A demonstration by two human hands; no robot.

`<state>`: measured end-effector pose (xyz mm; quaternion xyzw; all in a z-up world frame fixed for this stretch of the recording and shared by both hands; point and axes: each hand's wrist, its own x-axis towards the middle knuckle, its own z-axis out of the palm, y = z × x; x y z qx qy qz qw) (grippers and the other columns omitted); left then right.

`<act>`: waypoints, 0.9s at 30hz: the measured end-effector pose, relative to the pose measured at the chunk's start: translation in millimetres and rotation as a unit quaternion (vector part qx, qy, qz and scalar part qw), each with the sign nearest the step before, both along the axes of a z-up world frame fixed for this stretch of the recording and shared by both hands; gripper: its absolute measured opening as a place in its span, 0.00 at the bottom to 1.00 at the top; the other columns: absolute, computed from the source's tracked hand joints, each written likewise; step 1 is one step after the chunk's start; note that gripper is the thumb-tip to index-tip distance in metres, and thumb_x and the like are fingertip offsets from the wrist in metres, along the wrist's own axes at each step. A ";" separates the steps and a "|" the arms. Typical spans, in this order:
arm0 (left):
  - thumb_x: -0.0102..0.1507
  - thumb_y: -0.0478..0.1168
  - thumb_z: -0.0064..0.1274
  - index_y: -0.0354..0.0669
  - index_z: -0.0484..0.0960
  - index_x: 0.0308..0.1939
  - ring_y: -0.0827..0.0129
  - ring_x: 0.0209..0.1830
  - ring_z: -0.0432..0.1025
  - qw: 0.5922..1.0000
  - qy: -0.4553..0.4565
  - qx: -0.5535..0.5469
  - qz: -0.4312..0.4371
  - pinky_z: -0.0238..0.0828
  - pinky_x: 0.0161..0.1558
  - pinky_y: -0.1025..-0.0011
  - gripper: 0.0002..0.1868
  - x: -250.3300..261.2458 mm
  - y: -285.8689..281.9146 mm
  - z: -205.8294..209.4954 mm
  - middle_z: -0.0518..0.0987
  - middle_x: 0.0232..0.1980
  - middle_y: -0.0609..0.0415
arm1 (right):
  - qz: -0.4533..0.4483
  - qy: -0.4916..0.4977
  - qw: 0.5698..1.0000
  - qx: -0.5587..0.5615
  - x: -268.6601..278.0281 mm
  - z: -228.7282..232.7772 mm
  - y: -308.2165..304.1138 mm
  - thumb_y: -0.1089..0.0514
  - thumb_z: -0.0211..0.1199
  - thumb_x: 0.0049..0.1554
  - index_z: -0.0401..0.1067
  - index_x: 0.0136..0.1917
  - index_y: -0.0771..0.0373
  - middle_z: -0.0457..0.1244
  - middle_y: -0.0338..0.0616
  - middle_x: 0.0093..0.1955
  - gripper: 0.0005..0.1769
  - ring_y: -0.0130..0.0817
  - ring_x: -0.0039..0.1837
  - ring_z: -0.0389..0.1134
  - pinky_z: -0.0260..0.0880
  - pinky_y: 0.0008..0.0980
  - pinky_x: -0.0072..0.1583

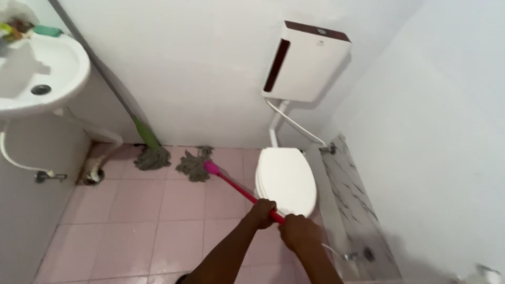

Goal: The person mops a pink tiled bathroom floor, dipping the mop into a bucket of water and cleaning around the toilet, sink, and shower.

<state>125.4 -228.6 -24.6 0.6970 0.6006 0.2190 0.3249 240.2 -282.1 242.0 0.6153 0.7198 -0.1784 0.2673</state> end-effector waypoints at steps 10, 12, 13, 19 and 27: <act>0.59 0.59 0.61 0.53 0.83 0.38 0.54 0.47 0.76 0.975 0.064 -0.056 -0.204 0.63 0.64 0.48 0.17 216.0 -106.1 8.1 0.83 0.43 0.53 | -0.201 0.015 0.971 -0.127 240.8 -33.8 -80.6 0.35 0.56 0.61 0.79 0.49 0.63 0.74 0.51 0.48 0.29 0.45 0.53 0.77 0.73 0.42 0.51; 0.59 0.61 0.56 0.59 0.89 0.40 0.57 0.48 0.79 0.942 0.132 -0.016 -0.307 0.66 0.63 0.50 0.17 257.5 -119.0 -17.0 0.85 0.42 0.53 | -0.236 0.027 0.957 -0.165 279.6 -37.5 -98.8 0.36 0.57 0.61 0.79 0.50 0.65 0.71 0.55 0.48 0.30 0.54 0.56 0.77 0.76 0.48 0.47; 0.59 0.61 0.56 0.59 0.89 0.40 0.57 0.48 0.79 0.941 0.132 -0.015 -0.311 0.66 0.63 0.50 0.17 271.8 -127.5 -8.7 0.85 0.42 0.53 | -0.240 0.028 0.956 -0.164 285.8 -32.1 -107.0 0.36 0.57 0.61 0.79 0.50 0.65 0.71 0.55 0.48 0.30 0.54 0.56 0.77 0.76 0.48 0.47; 0.59 0.74 0.53 0.56 0.90 0.49 0.56 0.44 0.81 0.918 0.089 -0.145 -0.357 0.80 0.47 0.54 0.32 307.2 -157.1 49.4 0.84 0.41 0.48 | -0.198 -0.152 0.963 -0.103 305.9 -17.8 -151.2 0.38 0.62 0.61 0.74 0.59 0.53 0.69 0.42 0.56 0.21 0.37 0.64 0.73 0.72 0.38 0.64; 0.59 0.70 0.55 0.54 0.91 0.39 0.57 0.41 0.80 0.950 0.033 -0.081 -0.300 0.77 0.43 0.54 0.27 259.0 -138.2 41.1 0.85 0.39 0.49 | 0.057 -0.154 0.959 0.233 284.3 -54.0 -164.9 0.50 0.58 0.59 0.74 0.39 0.51 0.70 0.38 0.41 0.09 0.37 0.41 0.75 0.77 0.42 0.42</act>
